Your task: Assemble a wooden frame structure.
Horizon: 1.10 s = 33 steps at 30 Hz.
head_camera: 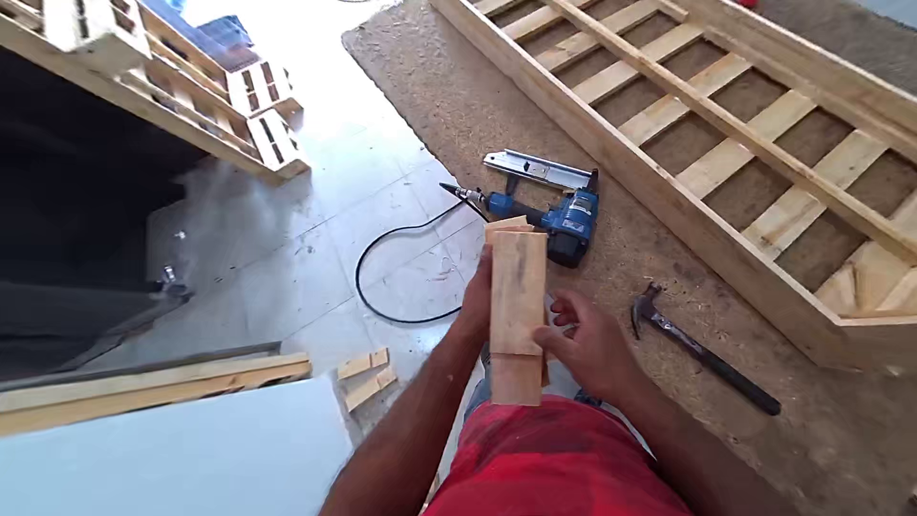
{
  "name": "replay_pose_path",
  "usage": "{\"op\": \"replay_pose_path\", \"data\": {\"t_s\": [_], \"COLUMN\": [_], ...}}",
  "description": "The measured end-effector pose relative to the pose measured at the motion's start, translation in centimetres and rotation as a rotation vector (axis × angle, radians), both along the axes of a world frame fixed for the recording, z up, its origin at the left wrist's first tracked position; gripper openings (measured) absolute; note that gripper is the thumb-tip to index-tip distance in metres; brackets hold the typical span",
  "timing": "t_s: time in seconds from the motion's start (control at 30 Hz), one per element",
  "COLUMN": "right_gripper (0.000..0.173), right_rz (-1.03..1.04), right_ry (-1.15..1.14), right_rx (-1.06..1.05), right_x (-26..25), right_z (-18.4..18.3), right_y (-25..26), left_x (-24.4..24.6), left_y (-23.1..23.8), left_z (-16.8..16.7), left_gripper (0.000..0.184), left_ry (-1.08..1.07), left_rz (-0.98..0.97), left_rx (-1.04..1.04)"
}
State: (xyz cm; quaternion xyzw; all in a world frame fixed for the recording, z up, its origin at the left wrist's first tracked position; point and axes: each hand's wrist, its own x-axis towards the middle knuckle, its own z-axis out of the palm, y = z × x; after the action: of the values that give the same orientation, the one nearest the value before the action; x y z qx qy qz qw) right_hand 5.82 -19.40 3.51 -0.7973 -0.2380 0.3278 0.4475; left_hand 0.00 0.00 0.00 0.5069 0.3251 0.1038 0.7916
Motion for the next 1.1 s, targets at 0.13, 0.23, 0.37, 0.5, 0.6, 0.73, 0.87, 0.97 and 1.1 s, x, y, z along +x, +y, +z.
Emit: {"op": "replay_pose_path", "data": {"t_s": [0.13, 0.23, 0.37, 0.5, 0.6, 0.73, 0.87, 0.97, 1.1], "right_gripper": [0.080, 0.066, 0.057, 0.056, 0.033, 0.039, 0.047, 0.049, 0.054], "right_rz": [-0.045, -0.010, -0.187, -0.719, -0.750, -0.871, -1.069, -1.119, -1.116], "right_ry": [0.174, 0.422, 0.535, 0.471, 0.333, 0.017, -0.304, -0.417, -0.398], "right_rx": [-0.129, 0.085, 0.439, 0.819, 1.112, 1.112, 0.966, 0.810, 0.587], "right_x": [-0.7, -0.7, 0.2, 5.4, 11.9, 20.5, 27.9, 32.8, 37.7], "right_z": [-1.4, -3.7, -3.7, -1.3, -1.0, -2.2, -5.6, -7.3, -7.6], "right_y": [9.9, 14.6, 17.3, 15.2, 11.7, 9.3, 11.2, 13.7, 16.3], "left_x": [-1.3, -3.2, -4.0, -2.4, 1.0, 9.3, 21.2, 31.2, 43.2], "left_y": [6.4, 12.7, 20.1, 26.8, 31.1, 38.4, 46.1, 51.1, 54.0], "left_z": [-1.6, -1.0, 0.3, -0.2, -0.5, -1.1, -1.5, -1.4, -2.8], "left_gripper": [0.073, 0.067, 0.065, 0.063, 0.044, 0.037, 0.084, 0.108, 0.105], "left_ry": [0.095, 0.205, 0.243, 0.080, -0.014, 0.033, 0.147, 0.399, 0.704], "left_rz": [-0.012, 0.026, 0.174, 0.169, 0.132, -0.029, -0.328, -0.692, -1.220], "left_rx": [0.058, 0.175, 0.180, 0.073, 0.042, 0.226, 0.498, 0.847, 1.211]}}
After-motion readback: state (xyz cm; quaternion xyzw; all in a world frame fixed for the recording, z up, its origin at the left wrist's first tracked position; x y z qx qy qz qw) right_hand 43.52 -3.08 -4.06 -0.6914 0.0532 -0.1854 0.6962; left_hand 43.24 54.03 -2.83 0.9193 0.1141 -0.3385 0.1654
